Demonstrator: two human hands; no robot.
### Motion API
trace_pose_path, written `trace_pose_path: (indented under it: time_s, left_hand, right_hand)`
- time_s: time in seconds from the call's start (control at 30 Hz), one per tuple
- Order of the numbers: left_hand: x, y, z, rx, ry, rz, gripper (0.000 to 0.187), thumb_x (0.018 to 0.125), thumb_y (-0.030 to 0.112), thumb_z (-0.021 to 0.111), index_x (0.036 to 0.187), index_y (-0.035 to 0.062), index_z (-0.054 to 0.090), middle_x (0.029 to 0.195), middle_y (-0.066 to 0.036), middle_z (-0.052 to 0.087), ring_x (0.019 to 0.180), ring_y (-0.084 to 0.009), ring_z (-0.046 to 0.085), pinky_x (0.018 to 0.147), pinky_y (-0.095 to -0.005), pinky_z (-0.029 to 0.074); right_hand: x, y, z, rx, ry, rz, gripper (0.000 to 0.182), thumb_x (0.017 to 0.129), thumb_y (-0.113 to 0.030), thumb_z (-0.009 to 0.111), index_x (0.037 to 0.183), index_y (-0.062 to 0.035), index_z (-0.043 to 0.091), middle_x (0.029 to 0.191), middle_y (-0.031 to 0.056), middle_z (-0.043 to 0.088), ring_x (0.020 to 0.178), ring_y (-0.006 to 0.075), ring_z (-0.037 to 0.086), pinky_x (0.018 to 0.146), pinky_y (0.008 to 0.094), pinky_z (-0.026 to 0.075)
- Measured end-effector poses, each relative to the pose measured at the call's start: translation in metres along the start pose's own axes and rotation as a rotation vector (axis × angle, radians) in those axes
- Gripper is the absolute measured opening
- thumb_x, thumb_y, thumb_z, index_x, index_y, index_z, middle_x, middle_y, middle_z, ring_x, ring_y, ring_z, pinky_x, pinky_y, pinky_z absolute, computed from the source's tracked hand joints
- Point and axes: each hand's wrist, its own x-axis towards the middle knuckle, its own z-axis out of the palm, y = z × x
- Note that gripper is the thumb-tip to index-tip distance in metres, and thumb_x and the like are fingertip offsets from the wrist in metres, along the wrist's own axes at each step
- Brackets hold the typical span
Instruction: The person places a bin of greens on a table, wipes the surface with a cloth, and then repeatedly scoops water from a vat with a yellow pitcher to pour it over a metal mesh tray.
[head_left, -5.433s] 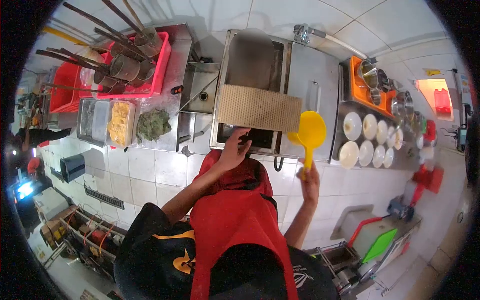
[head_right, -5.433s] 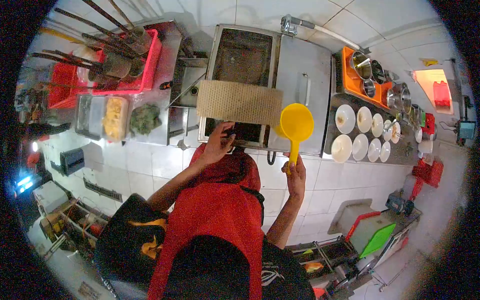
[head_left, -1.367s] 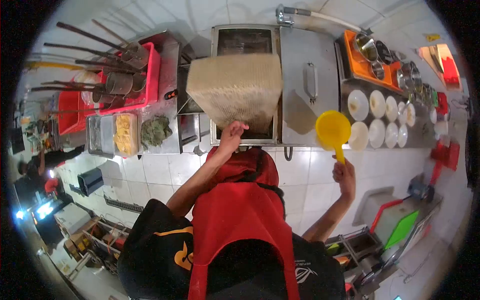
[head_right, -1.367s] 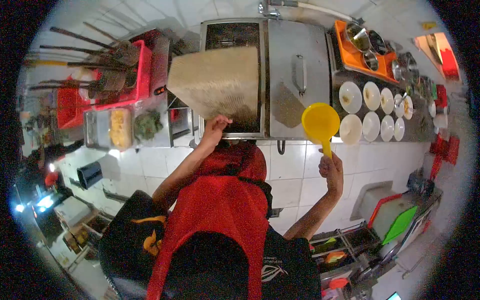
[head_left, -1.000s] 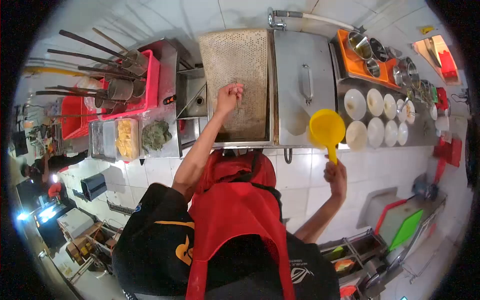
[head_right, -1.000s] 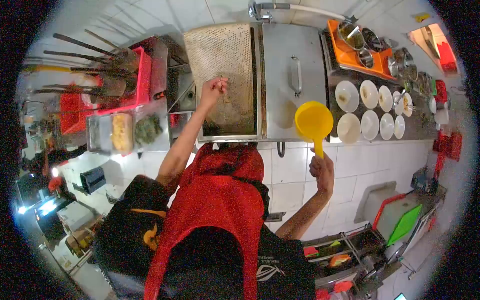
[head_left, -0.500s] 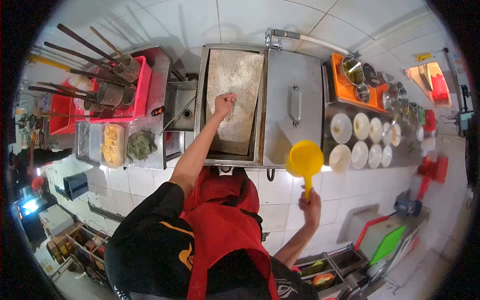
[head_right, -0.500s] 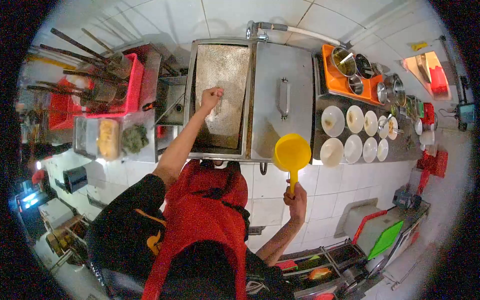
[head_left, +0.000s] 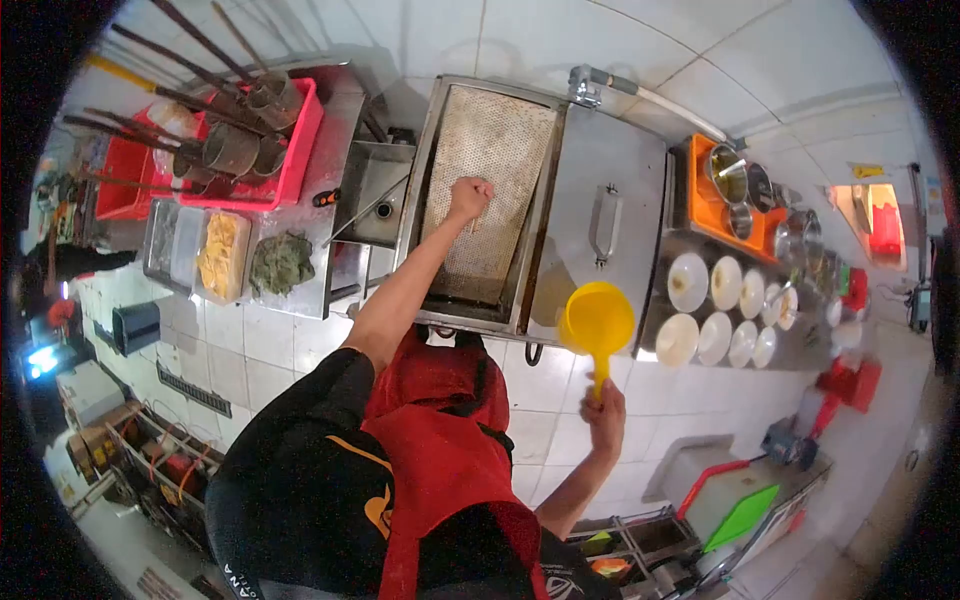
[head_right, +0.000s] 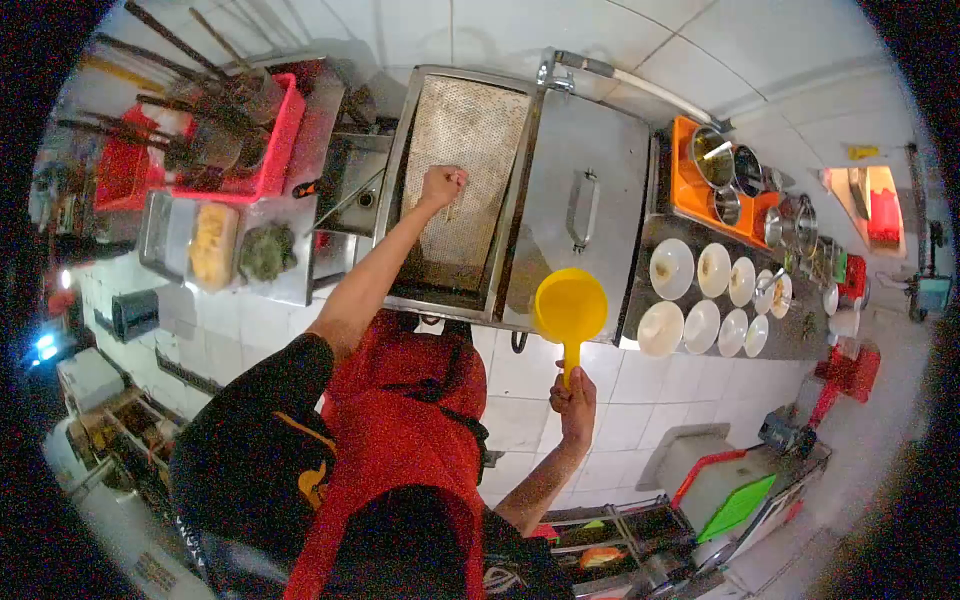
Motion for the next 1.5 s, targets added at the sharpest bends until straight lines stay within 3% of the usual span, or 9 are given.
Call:
trace_pose_path:
  time_s: [0.2, 0.47, 0.63, 0.8, 0.9, 0.97, 1.13, 1.27, 1.5]
  left_hand:
    - [0.038, -0.082, 0.012, -0.11, -0.192, -0.187, 0.018, 0.079, 0.002, 0.047, 0.066, -0.0028, 0.059, 0.067, -0.01, 0.061, 0.061, -0.0172, 0.056, 0.057, -0.0322, 0.045]
    - [0.052, -0.194, 0.024, 0.206, -0.175, -0.12, 0.033, 0.08, 0.019, 0.059, 0.107, 0.0007, 0.06, 0.097, -0.021, 0.064, 0.091, -0.0289, 0.063, 0.079, -0.0357, 0.047]
    - [-0.066, -0.012, -0.071, 0.11, -0.194, -0.071, 0.029, 0.081, 0.01, 0.056, 0.108, -0.0014, 0.06, 0.097, -0.02, 0.065, 0.092, -0.0256, 0.063, 0.078, -0.0335, 0.049]
    - [-0.18, 0.004, -0.134, -0.264, -0.276, -0.049, 0.022, 0.092, 0.001, 0.044, 0.11, 0.0015, 0.056, 0.094, -0.007, 0.064, 0.08, -0.0146, 0.062, 0.07, -0.0257, 0.05]
    - [-0.216, 0.065, -0.163, -0.267, -0.265, -0.201, 0.021, 0.092, 0.002, 0.043, 0.11, 0.0007, 0.056, 0.091, -0.007, 0.065, 0.079, -0.0143, 0.062, 0.07, -0.025, 0.05]
    - [-0.217, 0.091, -0.166, -0.171, -0.239, -0.275, 0.022, 0.092, 0.001, 0.043, 0.109, 0.0, 0.056, 0.09, -0.007, 0.065, 0.08, -0.0149, 0.062, 0.072, -0.0253, 0.05]
    - [-0.164, 0.128, -0.107, -0.011, -0.065, 0.149, 0.018, 0.093, 0.01, 0.049, 0.105, -0.0014, 0.057, 0.093, -0.011, 0.067, 0.081, -0.0152, 0.064, 0.074, -0.0255, 0.05]
    - [-0.1, 0.186, -0.049, -0.089, -0.202, 0.18, 0.017, 0.089, 0.009, 0.052, 0.102, 0.0005, 0.059, 0.091, -0.01, 0.067, 0.084, -0.0169, 0.064, 0.075, -0.0284, 0.049]
    - [0.05, 0.103, 0.107, -0.059, -0.181, 0.38, 0.024, 0.087, 0.016, 0.055, 0.106, 0.0028, 0.057, 0.085, -0.006, 0.065, 0.071, -0.0145, 0.058, 0.068, -0.0262, 0.047]
  right_hand:
    - [0.015, -0.004, 0.034, -0.103, -0.001, 0.024, 0.038, 0.099, -0.035, 0.039, 0.108, 0.0, 0.053, 0.058, -0.0057, 0.03, 0.045, 0.0034, 0.025, 0.041, 0.0199, 0.02]
    - [0.07, 0.016, 0.119, -0.135, -0.222, -0.103, 0.027, 0.097, -0.03, 0.047, 0.108, -0.0059, 0.049, 0.068, -0.0038, 0.04, 0.052, 0.0053, 0.035, 0.046, 0.0204, 0.03]
    - [0.14, 0.017, 0.183, 0.038, -0.222, -0.158, 0.028, 0.097, -0.034, 0.044, 0.101, -0.0066, 0.05, 0.067, -0.0042, 0.041, 0.051, 0.0055, 0.035, 0.046, 0.0207, 0.03]
    - [0.234, 0.07, 0.214, 0.074, -0.287, -0.286, 0.03, 0.095, -0.037, 0.047, 0.091, -0.0084, 0.055, 0.063, -0.0037, 0.047, 0.047, 0.0068, 0.039, 0.044, 0.0222, 0.033]
    - [0.28, 0.133, 0.215, -0.477, -0.102, -0.342, 0.038, 0.093, -0.046, 0.048, 0.086, -0.0088, 0.052, 0.059, -0.0041, 0.04, 0.045, 0.0063, 0.036, 0.04, 0.0216, 0.029]
    - [0.254, 0.145, 0.212, -0.338, -0.255, 0.199, 0.04, 0.092, -0.048, 0.05, 0.081, -0.0094, 0.05, 0.056, -0.0047, 0.039, 0.042, 0.007, 0.035, 0.038, 0.0218, 0.029]
    - [0.191, 0.119, 0.186, -0.199, -0.368, 0.374, 0.046, 0.092, -0.051, 0.047, 0.076, -0.0085, 0.051, 0.049, -0.0047, 0.038, 0.039, 0.0075, 0.034, 0.034, 0.0242, 0.024]
    - [0.148, 0.071, 0.156, -0.299, -0.415, 0.367, 0.043, 0.093, -0.048, 0.046, 0.076, -0.0089, 0.049, 0.051, -0.0051, 0.037, 0.04, 0.0057, 0.033, 0.034, 0.0228, 0.023]
    - [0.08, 0.021, 0.05, -0.35, -0.406, 0.132, 0.037, 0.093, -0.043, 0.049, 0.075, -0.0106, 0.048, 0.055, -0.0066, 0.037, 0.044, 0.0042, 0.031, 0.038, 0.0217, 0.024]
